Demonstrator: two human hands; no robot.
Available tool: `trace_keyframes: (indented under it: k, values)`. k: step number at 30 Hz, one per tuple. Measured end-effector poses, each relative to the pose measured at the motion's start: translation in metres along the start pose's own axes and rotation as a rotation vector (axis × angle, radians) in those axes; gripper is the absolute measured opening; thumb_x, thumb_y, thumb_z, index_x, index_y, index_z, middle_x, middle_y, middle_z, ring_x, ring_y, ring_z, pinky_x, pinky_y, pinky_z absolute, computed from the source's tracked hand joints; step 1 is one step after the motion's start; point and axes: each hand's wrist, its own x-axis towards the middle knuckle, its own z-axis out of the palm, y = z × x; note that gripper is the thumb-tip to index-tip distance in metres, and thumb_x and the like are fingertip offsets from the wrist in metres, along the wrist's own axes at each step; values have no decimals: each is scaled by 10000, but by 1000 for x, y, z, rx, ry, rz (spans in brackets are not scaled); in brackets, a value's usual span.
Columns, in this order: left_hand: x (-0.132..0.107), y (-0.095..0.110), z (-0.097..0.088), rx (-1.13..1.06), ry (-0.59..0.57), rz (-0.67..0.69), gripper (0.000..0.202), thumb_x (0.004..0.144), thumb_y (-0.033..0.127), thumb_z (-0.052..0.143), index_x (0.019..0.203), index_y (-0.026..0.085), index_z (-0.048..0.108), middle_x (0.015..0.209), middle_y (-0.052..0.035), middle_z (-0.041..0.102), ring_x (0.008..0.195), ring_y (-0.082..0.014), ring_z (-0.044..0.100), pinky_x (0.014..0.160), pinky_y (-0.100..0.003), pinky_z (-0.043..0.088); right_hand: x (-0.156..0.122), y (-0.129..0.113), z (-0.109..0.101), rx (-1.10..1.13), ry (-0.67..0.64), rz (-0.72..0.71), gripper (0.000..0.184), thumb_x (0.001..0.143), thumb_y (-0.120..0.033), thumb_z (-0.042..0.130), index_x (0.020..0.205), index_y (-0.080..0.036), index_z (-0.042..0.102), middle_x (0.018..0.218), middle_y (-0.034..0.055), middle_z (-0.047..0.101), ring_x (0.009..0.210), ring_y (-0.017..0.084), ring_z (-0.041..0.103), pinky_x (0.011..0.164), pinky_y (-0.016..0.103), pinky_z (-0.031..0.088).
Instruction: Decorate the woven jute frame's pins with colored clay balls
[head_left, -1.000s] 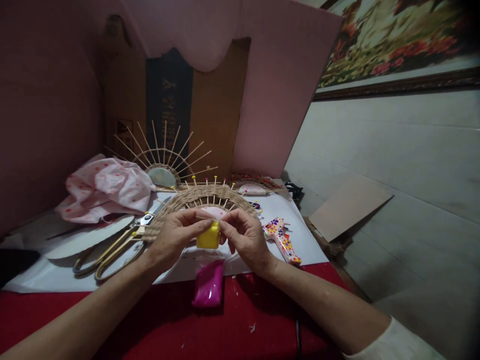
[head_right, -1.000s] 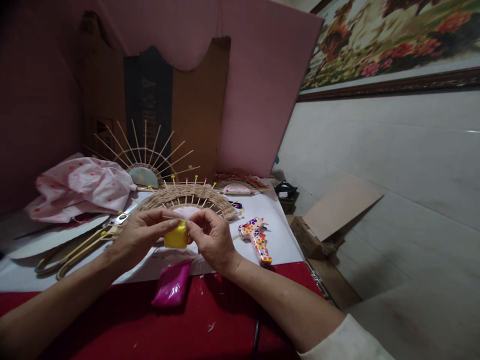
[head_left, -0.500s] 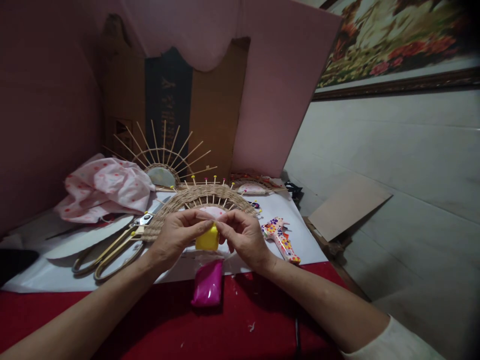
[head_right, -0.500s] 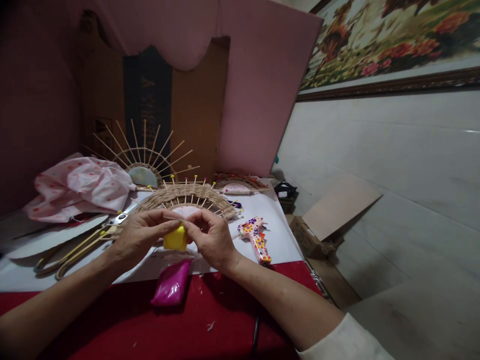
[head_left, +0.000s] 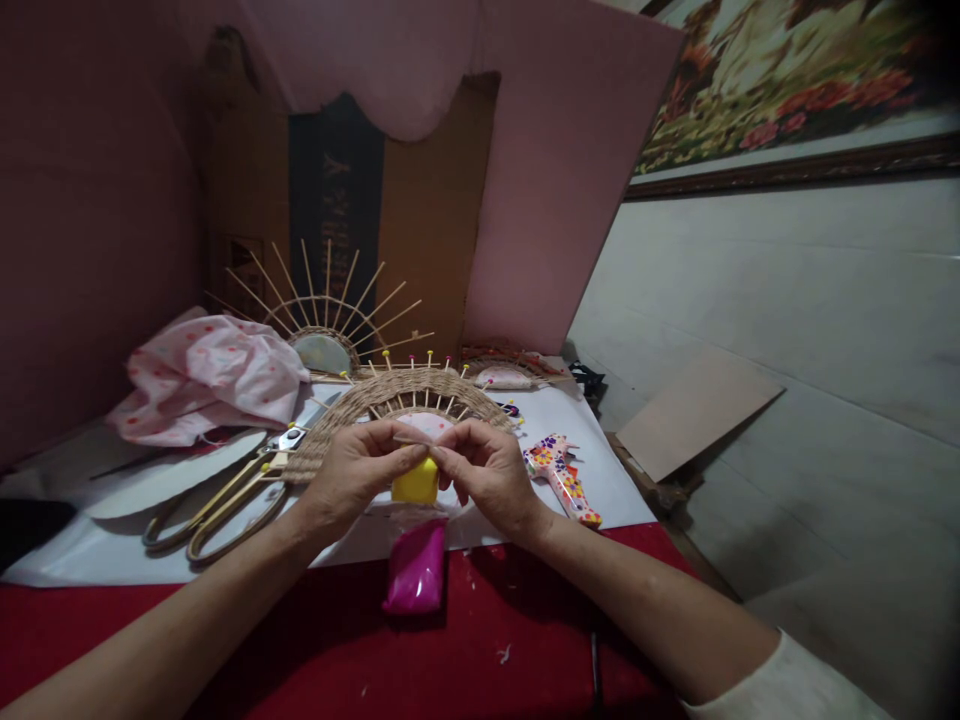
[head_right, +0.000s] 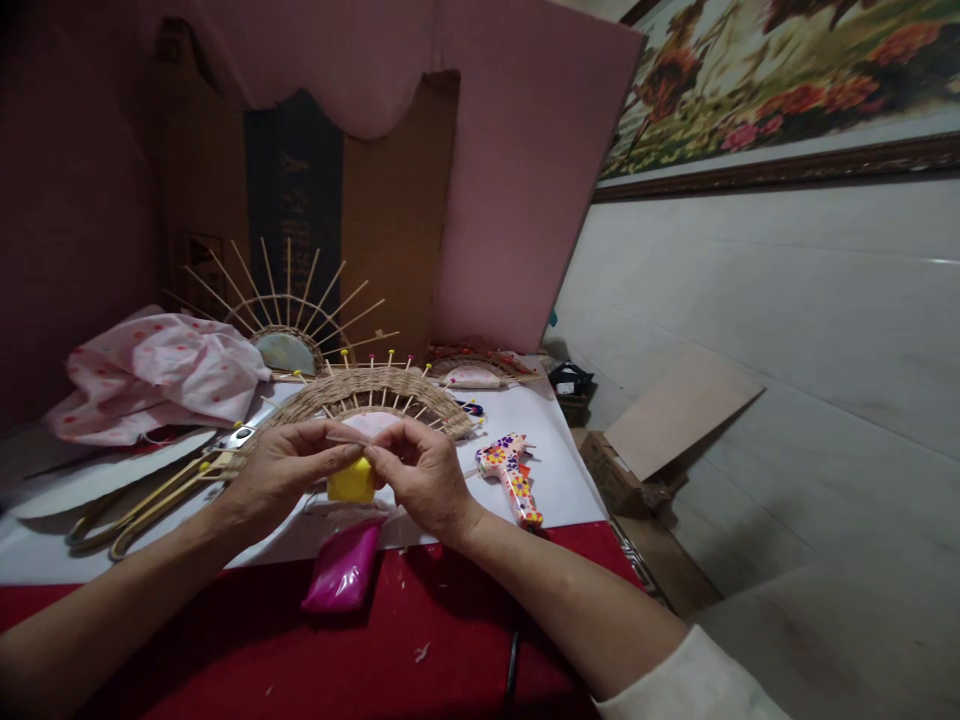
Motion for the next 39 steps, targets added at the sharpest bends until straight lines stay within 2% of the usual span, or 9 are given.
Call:
trace_keyframes:
  k: [9, 14, 21, 28, 34, 39]
  values:
    - [0, 2, 1, 2, 19, 4, 152, 681, 263, 750, 774, 147, 717, 714, -28, 713, 628, -139, 650, 586, -221, 519, 1, 1, -1, 8, -5, 2, 139, 773, -274, 663, 756, -148, 605, 542, -39, 582, 425, 51, 510, 344, 145, 374]
    - [0, 3, 3, 9, 14, -13, 164, 679, 280, 748, 764, 147, 705, 702, -30, 709, 622, -150, 651, 586, -241, 521, 0, 0, 0, -1, 1, -11, 136, 771, -269, 665, 751, -148, 608, 549, -41, 580, 419, 44, 502, 366, 152, 392]
    - [-1, 2, 4, 39, 60, -4, 182, 637, 284, 773, 729, 138, 714, 674, -23, 703, 593, -124, 623, 564, -210, 500, -1, 0, 0, -7, 1, -19, 158, 771, -287, 660, 723, -153, 592, 560, -45, 568, 419, 44, 490, 391, 168, 412]
    - [-1, 2, 3, 57, 46, -2, 171, 644, 285, 768, 707, 136, 713, 643, -17, 686, 577, -111, 600, 543, -193, 474, -2, -3, -1, -71, 2, -21, 143, 764, -269, 653, 707, -156, 587, 542, -48, 558, 424, 47, 487, 387, 167, 399]
    - [-1, 2, 5, 28, 30, -16, 158, 668, 275, 758, 721, 136, 704, 665, -14, 684, 591, -112, 606, 553, -196, 484, -1, -4, -2, -68, -5, 8, 191, 760, -315, 655, 695, -157, 571, 518, -53, 551, 412, 44, 484, 364, 154, 379]
    - [-2, 8, 7, -45, 109, -31, 219, 638, 288, 784, 739, 148, 650, 653, 6, 674, 569, -119, 616, 528, -206, 498, 1, -1, -4, -57, 37, 21, 196, 765, -327, 656, 710, -163, 562, 511, -51, 557, 391, 44, 474, 351, 156, 378]
